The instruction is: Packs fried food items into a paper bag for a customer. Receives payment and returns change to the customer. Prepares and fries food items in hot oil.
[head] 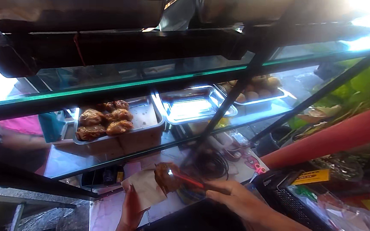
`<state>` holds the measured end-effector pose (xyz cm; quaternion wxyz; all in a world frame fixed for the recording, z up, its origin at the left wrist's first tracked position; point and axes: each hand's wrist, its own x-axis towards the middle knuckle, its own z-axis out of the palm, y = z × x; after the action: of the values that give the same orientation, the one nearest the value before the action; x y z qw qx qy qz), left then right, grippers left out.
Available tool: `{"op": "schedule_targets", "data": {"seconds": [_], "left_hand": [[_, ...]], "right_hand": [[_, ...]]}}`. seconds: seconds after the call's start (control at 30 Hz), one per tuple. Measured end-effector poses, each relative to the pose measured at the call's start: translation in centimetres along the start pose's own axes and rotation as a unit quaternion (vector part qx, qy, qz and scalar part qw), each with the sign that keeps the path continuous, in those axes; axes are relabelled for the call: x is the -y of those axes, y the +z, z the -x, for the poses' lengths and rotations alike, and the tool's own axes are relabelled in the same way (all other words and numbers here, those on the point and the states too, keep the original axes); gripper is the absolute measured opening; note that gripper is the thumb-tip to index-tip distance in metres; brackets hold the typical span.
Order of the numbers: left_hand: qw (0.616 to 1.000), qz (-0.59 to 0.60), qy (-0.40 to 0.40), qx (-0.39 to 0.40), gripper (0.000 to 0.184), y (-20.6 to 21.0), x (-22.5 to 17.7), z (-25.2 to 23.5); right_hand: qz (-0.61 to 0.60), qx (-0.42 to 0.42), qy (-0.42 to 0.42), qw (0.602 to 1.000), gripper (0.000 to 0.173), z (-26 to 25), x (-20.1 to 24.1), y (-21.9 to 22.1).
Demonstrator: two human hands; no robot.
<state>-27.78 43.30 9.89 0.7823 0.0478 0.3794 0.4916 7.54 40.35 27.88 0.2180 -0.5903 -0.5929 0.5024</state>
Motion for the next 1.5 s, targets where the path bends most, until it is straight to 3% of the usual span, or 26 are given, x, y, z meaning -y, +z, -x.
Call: {"op": "schedule_targets", "data": {"seconds": [0.2, 0.43, 0.57, 0.7, 0.8, 0.87, 0.93, 1.03, 1.1, 1.2, 1.37, 1.4, 1.47, 1.5], "left_hand": [[0.99, -0.063, 0.122, -0.014, 0.055, 0.7, 0.8, 0.0], [0.967, -0.172, 0.15, -0.117, 0.057, 1.4, 1.3, -0.3], [0.912, -0.339, 0.209, -0.099, 0.051, 2.0, 1.2, 0.0], [0.88, -0.412, 0.233, -0.041, 0.055, 2.3, 0.6, 0.3], [0.89, -0.415, 0.187, -0.003, 0.052, 2.8, -0.1, 1.1], [0.907, -0.401, 0.125, 0.0, 0.052, 2.9, -0.3, 1.6], [0.924, -0.381, 0.033, -0.014, 0.056, 2.6, -0.2, 2.1], [0.942, -0.327, -0.076, -0.013, 0.069, 2.3, -0.1, 2.7], [0.961, -0.252, -0.115, 0.015, 0.076, 1.9, -0.1, 3.0], [0.985, -0.139, -0.095, 0.049, 0.08, 1.1, 0.2, 3.3], [0.968, -0.032, -0.025, 0.249, 0.08, 0.4, 0.8, 2.5], [0.97, -0.025, -0.033, 0.239, 0.072, 0.2, 0.8, 2.6], [0.99, -0.06, -0.055, 0.117, 0.047, -0.3, 1.2, 2.9], [0.991, -0.064, -0.062, 0.096, 0.044, -0.8, 1.4, 2.8]], "right_hand": [[0.025, 0.089, 0.023, 0.995, 0.038, 0.4, -2.2, -1.0], [0.153, 0.138, 0.015, 0.978, 0.043, -1.2, -1.2, -3.4], [0.225, 0.142, 0.018, 0.964, 0.045, -2.3, 0.6, -4.4], [0.051, 0.163, 0.145, 0.974, 0.034, -3.5, 0.2, -4.5], [-0.106, 0.224, 0.266, 0.932, 0.03, -4.0, -1.9, -4.4], [-0.14, 0.224, 0.276, 0.924, 0.03, -4.0, -3.0, -3.7], [-0.104, 0.194, 0.216, 0.951, 0.033, -4.1, -3.2, -2.3], [0.083, 0.151, 0.007, 0.985, 0.045, -4.2, -2.7, -0.2], [0.231, 0.132, -0.113, 0.957, 0.051, -4.0, -2.1, 0.7], [0.351, 0.06, -0.234, 0.904, 0.048, -3.7, -1.9, 2.6], [0.449, -0.071, -0.382, 0.805, 0.041, -4.2, -2.3, 5.3], [0.45, -0.077, -0.388, 0.801, 0.041, -4.4, -2.3, 5.3], [0.437, -0.06, -0.365, 0.82, 0.042, -4.7, -2.3, 5.2], [0.432, -0.049, -0.359, 0.826, 0.042, -4.8, -2.4, 5.2]]}}
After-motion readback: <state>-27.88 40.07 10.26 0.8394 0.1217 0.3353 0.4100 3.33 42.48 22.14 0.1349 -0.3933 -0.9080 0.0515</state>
